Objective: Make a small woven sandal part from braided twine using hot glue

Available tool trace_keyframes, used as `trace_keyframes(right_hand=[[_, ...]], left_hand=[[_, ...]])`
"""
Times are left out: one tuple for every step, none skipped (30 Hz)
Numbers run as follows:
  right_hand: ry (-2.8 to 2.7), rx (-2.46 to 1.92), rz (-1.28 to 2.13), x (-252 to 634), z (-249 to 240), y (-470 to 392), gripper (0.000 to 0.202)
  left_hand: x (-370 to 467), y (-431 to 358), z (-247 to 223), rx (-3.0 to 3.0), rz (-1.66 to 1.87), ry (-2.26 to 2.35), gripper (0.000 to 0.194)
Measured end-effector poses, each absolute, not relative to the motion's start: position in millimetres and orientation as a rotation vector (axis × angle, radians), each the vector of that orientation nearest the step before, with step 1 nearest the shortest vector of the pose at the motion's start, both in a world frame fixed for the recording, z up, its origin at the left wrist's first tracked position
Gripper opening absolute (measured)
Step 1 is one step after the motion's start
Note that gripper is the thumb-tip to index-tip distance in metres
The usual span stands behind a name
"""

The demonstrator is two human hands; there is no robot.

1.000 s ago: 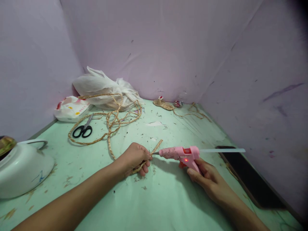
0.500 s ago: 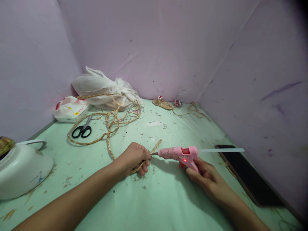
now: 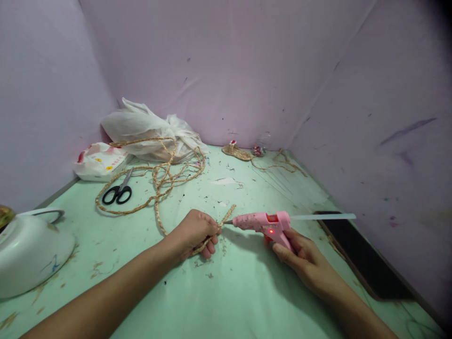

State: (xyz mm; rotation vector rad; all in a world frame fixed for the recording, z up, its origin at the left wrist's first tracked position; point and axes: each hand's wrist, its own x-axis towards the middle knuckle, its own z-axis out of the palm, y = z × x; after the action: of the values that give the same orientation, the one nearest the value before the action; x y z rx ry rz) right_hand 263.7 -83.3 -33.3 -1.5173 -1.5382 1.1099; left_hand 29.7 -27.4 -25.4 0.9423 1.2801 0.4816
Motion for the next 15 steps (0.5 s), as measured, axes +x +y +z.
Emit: trace_keyframes(right_hand=[[-1.534,-1.519,1.104,263.4,-32.8,-83.4,0.026],[-1.527,-1.519,1.102,262.9,-32.2,-83.3,0.026],[-1.519,-1.518,1.105,262.4,-31.7,-83.3,0.026],[-1.511,-1.519,1.108,261.9,-31.4,-83.3,0.026],[-1.504,-1.521,1.111,261.5,-31.1,-83.3,0.026],[-1.498,-1.523,1.112,261.2,-31.0,-83.3,0.026],[-1.495,-1.524,1.113,261.0,-30.9,-83.2,0.027],[-1.493,-1.525,1.112,260.9,-30.8,-83.1,0.028],[-1.492,-1.524,1.115,260.9,-30.7,-83.0,0.029],[-1.491,-1.519,1.122,260.9,-30.4,-82.7,0.030],[-1.491,-1.513,1.132,261.0,-30.1,-82.4,0.031],[-1.491,-1.507,1.141,261.3,-29.7,-82.0,0.032],[-1.489,-1.500,1.145,261.7,-29.2,-81.7,0.033],[-1.487,-1.496,1.143,262.2,-28.8,-81.3,0.034],[-1.488,-1.493,1.135,263.0,-28.6,-80.9,0.035]], left_hand=[[29.8,-27.3,-25.4,0.939,0.482,1.282,0.003],[30.0,-27.2,-25.3,0.936,0.482,1.284,0.003],[30.3,-27.1,-25.1,0.935,0.482,1.286,0.003],[30.5,-27.0,-24.8,0.935,0.481,1.287,0.004],[30.8,-26.9,-24.5,0.942,0.479,1.285,0.004],[31.1,-27.0,-24.1,0.952,0.475,1.284,0.004],[31.4,-27.1,-23.7,0.964,0.469,1.286,0.004],[31.7,-27.3,-23.4,0.976,0.465,1.289,0.006],[31.9,-27.6,-23.2,0.986,0.461,1.292,0.008],[32.0,-27.9,-23.1,0.994,0.457,1.295,0.010],[32.1,-28.2,-23.2,0.998,0.454,1.299,0.011],[32.3,-28.4,-23.3,0.999,0.453,1.302,0.011],[32.4,-28.6,-23.4,1.000,0.452,1.306,0.011],[32.5,-28.7,-23.6,1.001,0.453,1.311,0.011],[32.7,-28.8,-23.8,0.999,0.455,1.318,0.010]])
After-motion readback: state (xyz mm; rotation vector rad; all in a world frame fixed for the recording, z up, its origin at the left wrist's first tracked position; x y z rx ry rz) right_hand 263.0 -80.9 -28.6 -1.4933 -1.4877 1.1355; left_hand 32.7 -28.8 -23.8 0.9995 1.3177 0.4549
